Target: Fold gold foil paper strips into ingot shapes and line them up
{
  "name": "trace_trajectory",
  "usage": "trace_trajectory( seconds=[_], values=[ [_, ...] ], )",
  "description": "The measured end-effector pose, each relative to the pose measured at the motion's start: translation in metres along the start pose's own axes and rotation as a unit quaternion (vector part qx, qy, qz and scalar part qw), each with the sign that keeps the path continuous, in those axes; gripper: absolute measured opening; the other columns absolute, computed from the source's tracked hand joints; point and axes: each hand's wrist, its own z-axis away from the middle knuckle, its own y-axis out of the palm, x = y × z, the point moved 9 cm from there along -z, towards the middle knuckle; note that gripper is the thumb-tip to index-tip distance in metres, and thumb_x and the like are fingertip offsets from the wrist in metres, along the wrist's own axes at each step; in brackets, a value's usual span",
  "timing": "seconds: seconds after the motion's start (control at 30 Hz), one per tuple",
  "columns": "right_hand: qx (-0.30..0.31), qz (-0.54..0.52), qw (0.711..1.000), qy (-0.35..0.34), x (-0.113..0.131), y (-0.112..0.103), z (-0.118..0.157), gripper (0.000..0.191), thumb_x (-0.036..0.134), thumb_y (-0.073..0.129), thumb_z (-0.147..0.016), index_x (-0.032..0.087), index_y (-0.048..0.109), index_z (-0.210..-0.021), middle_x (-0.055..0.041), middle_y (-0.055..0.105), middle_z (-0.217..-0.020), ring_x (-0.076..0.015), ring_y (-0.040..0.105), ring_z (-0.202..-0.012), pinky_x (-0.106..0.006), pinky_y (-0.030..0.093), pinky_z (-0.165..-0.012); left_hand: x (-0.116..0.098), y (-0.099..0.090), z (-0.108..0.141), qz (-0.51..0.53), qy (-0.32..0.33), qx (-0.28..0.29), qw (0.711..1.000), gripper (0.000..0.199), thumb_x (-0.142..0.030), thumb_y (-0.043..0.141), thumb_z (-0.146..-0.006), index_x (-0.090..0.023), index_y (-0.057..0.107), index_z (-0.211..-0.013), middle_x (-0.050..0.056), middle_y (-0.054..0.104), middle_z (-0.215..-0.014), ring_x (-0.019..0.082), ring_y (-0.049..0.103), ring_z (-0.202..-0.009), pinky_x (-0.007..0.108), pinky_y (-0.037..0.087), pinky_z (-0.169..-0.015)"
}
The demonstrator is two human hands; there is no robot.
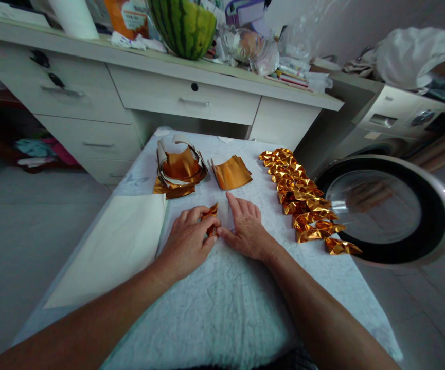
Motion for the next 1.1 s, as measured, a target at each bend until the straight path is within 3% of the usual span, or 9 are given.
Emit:
trace_trajectory(
  seconds=[0.1,0.27,0.5,0.67,0.83,1.1],
  values=[
    [0.010,0.007,1.000,0.016,0.001,0.001,-0.001,0.090,0.055,0.058,-0.084,0.015,0.019,-0.154,-0.0173,0.043,-0.142,-0.0335,0.038,-0.125,-0.052,0.027,-0.107,0.001,0.000,0.000,0.003,-0.001,-0.001,1.000,0.013,-0.025,0.057,-0.086,-0.025,0.064,-0.098,0.006,0.052,-0.123,0.028,0.048,-0.111,0.048,0.041,-0.097],
    [0.021,-0.002,0.999,0.034,-0.002,0.002,-0.003,0.087,0.041,0.063,-0.083,0.023,0.018,-0.155,-0.0139,0.043,-0.141,-0.0315,0.039,-0.125,-0.049,0.029,-0.106,0.001,0.001,0.000,-0.001,-0.001,0.003,1.000,0.014,-0.026,0.057,-0.087,-0.025,0.063,-0.098,0.006,0.052,-0.124,0.028,0.048,-0.112,0.049,0.041,-0.097],
    [0.029,-0.028,0.998,0.040,-0.011,-0.003,-0.003,0.083,0.028,0.059,-0.084,0.024,0.018,-0.155,-0.0125,0.044,-0.141,-0.0300,0.039,-0.127,-0.049,0.029,-0.107,0.001,0.000,0.000,0.001,-0.001,0.010,1.000,0.017,-0.022,0.059,-0.084,-0.026,0.065,-0.100,0.006,0.051,-0.125,0.028,0.048,-0.113,0.049,0.041,-0.098],
    [0.006,-0.053,0.998,0.030,-0.017,-0.008,-0.005,0.069,0.018,0.053,-0.084,0.017,0.032,-0.149,-0.0127,0.049,-0.138,-0.0285,0.041,-0.124,-0.046,0.030,-0.105,-0.002,-0.001,0.001,0.014,0.017,0.007,1.000,0.022,-0.018,0.058,-0.083,-0.026,0.065,-0.102,0.006,0.052,-0.125,0.029,0.047,-0.114,0.049,0.040,-0.099],
    [-0.030,-0.080,0.996,0.032,-0.017,-0.014,-0.009,0.050,0.022,0.046,-0.091,0.014,0.043,-0.140,-0.0117,0.058,-0.128,-0.0264,0.045,-0.116,-0.043,0.033,-0.102,-0.007,0.000,-0.001,0.058,0.049,0.013,0.997,0.031,-0.011,0.055,-0.081,-0.025,0.061,-0.108,0.006,0.056,-0.122,0.026,0.049,-0.114,0.047,0.040,-0.100],
    [-0.041,-0.060,0.996,0.056,-0.021,-0.013,-0.010,0.039,0.025,0.050,-0.090,0.015,0.055,-0.128,-0.0107,0.063,-0.110,-0.0249,0.051,-0.102,-0.040,0.037,-0.092,-0.012,-0.004,0.000,0.140,0.070,0.013,0.988,0.043,-0.002,0.049,-0.076,-0.026,0.053,-0.112,0.005,0.054,-0.122,0.022,0.051,-0.117,0.043,0.041,-0.103]
  ],
)
